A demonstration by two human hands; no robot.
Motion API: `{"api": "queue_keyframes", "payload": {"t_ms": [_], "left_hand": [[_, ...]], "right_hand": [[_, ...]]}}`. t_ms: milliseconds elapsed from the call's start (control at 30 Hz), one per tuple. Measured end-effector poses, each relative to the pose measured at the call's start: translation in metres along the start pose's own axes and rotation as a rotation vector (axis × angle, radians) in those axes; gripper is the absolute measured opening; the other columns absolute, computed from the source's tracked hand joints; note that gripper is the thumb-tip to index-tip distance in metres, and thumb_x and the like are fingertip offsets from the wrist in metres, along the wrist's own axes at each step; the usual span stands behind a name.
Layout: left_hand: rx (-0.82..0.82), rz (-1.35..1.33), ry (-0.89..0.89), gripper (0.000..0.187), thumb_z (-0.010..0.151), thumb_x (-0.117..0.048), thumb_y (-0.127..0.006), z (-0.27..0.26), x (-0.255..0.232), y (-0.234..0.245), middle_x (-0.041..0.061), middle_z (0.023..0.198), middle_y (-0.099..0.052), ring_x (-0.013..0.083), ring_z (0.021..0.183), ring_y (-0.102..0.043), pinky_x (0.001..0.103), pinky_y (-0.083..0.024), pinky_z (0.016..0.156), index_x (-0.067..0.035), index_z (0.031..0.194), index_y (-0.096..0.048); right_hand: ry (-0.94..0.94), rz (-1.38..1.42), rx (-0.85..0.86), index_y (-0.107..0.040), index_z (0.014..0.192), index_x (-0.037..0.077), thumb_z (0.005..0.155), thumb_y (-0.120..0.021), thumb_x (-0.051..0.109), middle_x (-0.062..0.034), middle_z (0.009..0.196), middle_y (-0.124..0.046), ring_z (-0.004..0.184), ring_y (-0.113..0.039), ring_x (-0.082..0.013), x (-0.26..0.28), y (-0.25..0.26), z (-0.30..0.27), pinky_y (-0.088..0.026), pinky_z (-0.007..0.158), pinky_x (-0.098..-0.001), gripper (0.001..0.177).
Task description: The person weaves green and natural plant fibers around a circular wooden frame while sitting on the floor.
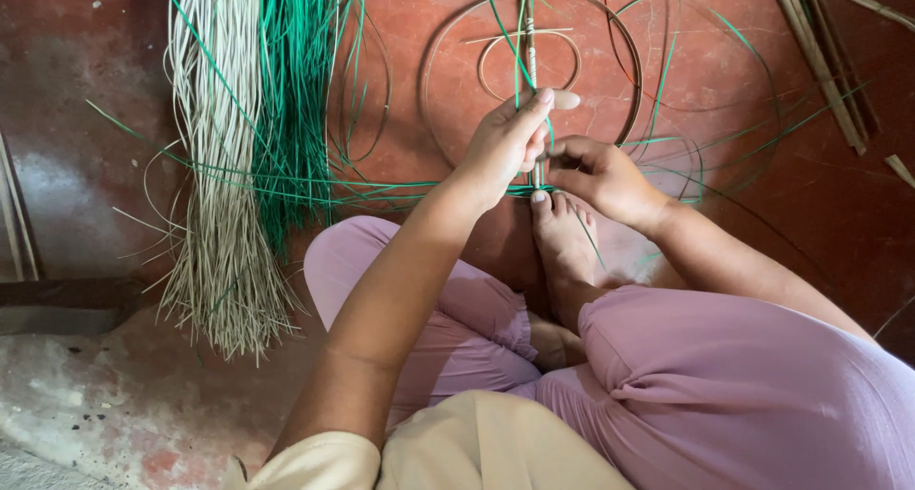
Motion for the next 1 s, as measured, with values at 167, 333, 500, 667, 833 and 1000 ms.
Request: {"api": "queue_keyframes", "payload": {"t_ms": [167,333,500,667,833,1000], "left_hand": [[0.007,0.048,-0.014,0.039,0.1,-0.043,-0.063,0.001,-0.004,0.002,-0.001,0.07,-0.043,0.005,0.052,-0.043,0.016,-0.027,0.04,-0.006,0.11,-0.069],[0.046,0.045,-0.017,0.039,0.099,-0.044,-0.061,0.002,-0.016,-0.002,-0.003,0.07,-0.041,0.0064,0.053,-0.038,0.019,-0.023,0.043,-0.008,0.113,-0.071],[0.113,0.053,0.031,0.051,0.094,-0.047,-0.06,0.003,-0.016,-0.022,-0.004,0.07,-0.04,0.0079,0.056,-0.033,0.023,-0.023,0.049,-0.006,0.121,-0.074],[0.141,-0.176,-0.027,0.049,0.095,-0.046,-0.064,0.01,-0.03,-0.03,-0.003,0.071,-0.045,0.0053,0.055,-0.039,0.019,-0.021,0.042,-0.005,0.121,-0.073],[0.238,-0.145,-0.274,0.053,0.094,-0.049,-0.067,0.011,-0.04,-0.017,0.013,0.122,-0.051,0.0197,0.116,-0.054,0.03,-0.052,0.095,-0.017,0.128,-0.043],[0.714,-0.156,-0.248,0.058,0.09,-0.061,-0.077,-0.026,-0.018,-0.065,0.001,0.097,-0.051,0.019,0.099,-0.055,0.04,-0.048,0.102,-0.016,0.112,-0.048]], "right_hand": [[0.136,-0.123,-0.036,-0.077,0.099,0.011,0.1,-0.071,0.019,-0.0115,0.087,-0.07,0.089,-0.071,-0.0273,-0.008,0.001,0.0,-0.054,0.079,-0.0392,0.011],[0.081,-0.405,0.047,-0.066,0.094,0.01,0.098,-0.067,0.028,-0.014,0.088,-0.066,0.083,-0.066,-0.0353,-0.02,-0.009,0.006,-0.05,0.073,-0.0467,0.019],[0.006,-0.367,0.129,-0.049,0.102,0.011,0.101,-0.064,0.035,-0.0018,0.079,-0.051,0.069,-0.044,-0.0182,0.0,-0.009,0.015,-0.039,0.064,-0.0388,0.028],[0.131,-0.198,0.209,-0.068,0.109,0.009,0.107,-0.058,0.032,0.0055,0.1,-0.069,0.097,-0.058,-0.0069,0.031,-0.009,0.021,-0.047,0.085,-0.0283,0.025],[0.066,0.085,0.271,-0.055,0.097,0.018,0.112,-0.048,0.032,0.0062,0.071,-0.043,0.06,-0.034,-0.0043,0.085,0.012,0.007,-0.027,0.052,-0.0213,0.022],[0.02,0.4,0.119,-0.057,0.098,0.014,0.108,-0.056,0.035,-0.0018,0.077,-0.06,0.059,-0.051,-0.0052,0.109,0.045,0.005,-0.04,0.05,-0.0164,0.024]]}}
Point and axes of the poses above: each hand's wrist, its own z-axis towards the middle knuckle, its own y-axis out of the back of the hand, x = y × z, the point moved 10 cm from there along z, towards the middle knuckle
